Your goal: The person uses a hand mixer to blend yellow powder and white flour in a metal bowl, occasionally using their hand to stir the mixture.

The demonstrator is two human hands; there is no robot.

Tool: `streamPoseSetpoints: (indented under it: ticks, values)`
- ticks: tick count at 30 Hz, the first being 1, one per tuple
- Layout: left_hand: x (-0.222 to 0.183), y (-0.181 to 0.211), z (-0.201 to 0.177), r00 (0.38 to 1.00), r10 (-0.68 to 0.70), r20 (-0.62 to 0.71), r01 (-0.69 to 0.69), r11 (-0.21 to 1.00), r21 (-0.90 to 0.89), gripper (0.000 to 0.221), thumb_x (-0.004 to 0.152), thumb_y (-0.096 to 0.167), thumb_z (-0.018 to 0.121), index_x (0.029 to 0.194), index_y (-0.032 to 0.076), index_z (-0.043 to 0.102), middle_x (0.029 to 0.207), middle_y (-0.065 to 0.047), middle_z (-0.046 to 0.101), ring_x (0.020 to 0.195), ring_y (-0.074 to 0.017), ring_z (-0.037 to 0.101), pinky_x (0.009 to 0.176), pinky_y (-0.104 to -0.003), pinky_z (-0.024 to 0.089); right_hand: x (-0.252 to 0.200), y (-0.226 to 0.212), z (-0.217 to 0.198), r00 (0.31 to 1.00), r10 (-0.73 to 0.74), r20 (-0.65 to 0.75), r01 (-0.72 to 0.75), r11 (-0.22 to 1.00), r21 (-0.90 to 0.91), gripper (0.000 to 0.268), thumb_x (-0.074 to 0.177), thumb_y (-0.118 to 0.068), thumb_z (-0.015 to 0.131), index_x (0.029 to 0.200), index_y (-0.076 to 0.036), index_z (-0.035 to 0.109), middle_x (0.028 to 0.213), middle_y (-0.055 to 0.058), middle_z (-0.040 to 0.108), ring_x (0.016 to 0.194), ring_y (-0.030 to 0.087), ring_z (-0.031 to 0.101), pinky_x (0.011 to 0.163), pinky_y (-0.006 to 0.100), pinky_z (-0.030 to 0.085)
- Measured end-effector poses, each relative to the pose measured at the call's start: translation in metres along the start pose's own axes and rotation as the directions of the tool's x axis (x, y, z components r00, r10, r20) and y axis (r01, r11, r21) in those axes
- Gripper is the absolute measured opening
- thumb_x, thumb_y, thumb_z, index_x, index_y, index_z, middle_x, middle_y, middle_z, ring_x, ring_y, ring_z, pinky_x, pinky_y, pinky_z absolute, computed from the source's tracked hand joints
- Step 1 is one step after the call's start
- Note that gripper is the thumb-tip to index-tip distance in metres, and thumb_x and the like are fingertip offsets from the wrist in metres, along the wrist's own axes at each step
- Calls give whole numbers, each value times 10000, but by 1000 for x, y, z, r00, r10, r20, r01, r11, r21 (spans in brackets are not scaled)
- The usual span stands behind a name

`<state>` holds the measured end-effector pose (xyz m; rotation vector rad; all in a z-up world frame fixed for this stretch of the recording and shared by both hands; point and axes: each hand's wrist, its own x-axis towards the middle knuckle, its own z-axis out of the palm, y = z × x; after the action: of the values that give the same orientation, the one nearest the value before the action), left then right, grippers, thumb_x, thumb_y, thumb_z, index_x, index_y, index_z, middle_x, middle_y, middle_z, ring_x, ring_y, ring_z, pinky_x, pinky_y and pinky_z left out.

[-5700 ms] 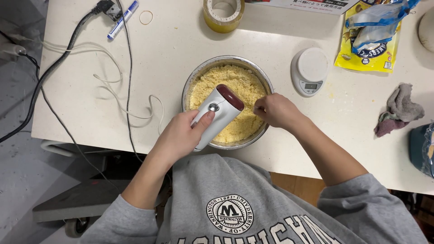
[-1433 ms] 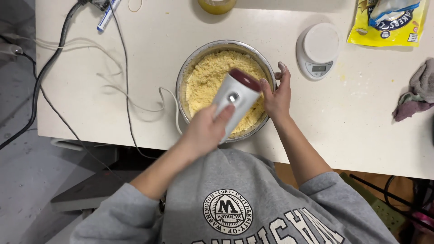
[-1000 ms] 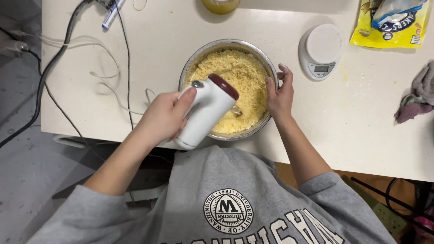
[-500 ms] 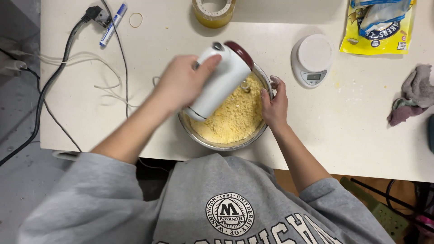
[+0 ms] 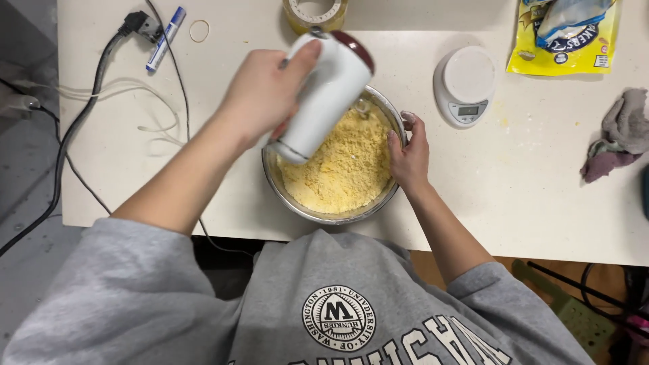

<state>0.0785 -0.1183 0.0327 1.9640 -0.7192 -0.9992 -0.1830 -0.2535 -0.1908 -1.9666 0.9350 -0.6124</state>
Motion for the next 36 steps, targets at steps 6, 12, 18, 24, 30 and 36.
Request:
streamPoseSetpoints:
  ticks: [6,12,18,24,30,36]
  values:
    - [-4,10,26,981,130,143,-131,991,-3,615,994,557,503,771,20,706,488,-28,593,358,-114,576,323,-298,444,1,4,2,1000,-21,11,21,1000,12,429,1031,-79,642,1413,3,464,1239,175,600,1087,234,633,810,330,562]
    - [-30,11,33,943,10,331,-3,1000,-19,641,992,577,476,798,9,702,503,-34,581,355,-125,546,327,-303,434,2,-5,1,1000,-31,4,30,999,44,408,1037,-82,636,1400,1,470,1217,166,617,1081,222,631,790,316,559]
    - [-58,-37,13,922,-200,331,97,948,304,664,961,596,465,900,11,773,610,-133,694,515,-235,700,535,-374,557,-1,2,1,1000,3,-18,-3,1000,23,385,1051,-93,599,1402,0,471,1201,155,623,1036,199,641,771,301,549]
    - [-75,-38,-36,974,-217,62,163,868,469,618,964,580,515,1011,17,766,727,-207,743,634,-301,758,621,-418,590,0,0,-1,1000,-16,6,16,1000,20,382,1061,-96,600,1407,0,469,1209,163,620,1013,200,637,784,305,539]
    - [-78,-39,-26,990,-121,-77,142,893,428,584,969,561,543,1005,16,747,714,-204,726,622,-306,739,601,-424,572,6,-42,-28,986,-138,93,156,959,-235,349,961,-105,696,1277,-28,569,1193,203,565,1010,238,620,767,338,579]
    - [-82,-32,-17,993,-116,-26,115,885,451,595,963,581,550,948,17,739,691,-195,718,617,-303,737,599,-417,574,5,-70,-50,813,-110,571,458,727,-512,82,864,-208,781,919,-149,794,941,68,694,903,245,656,793,414,546]
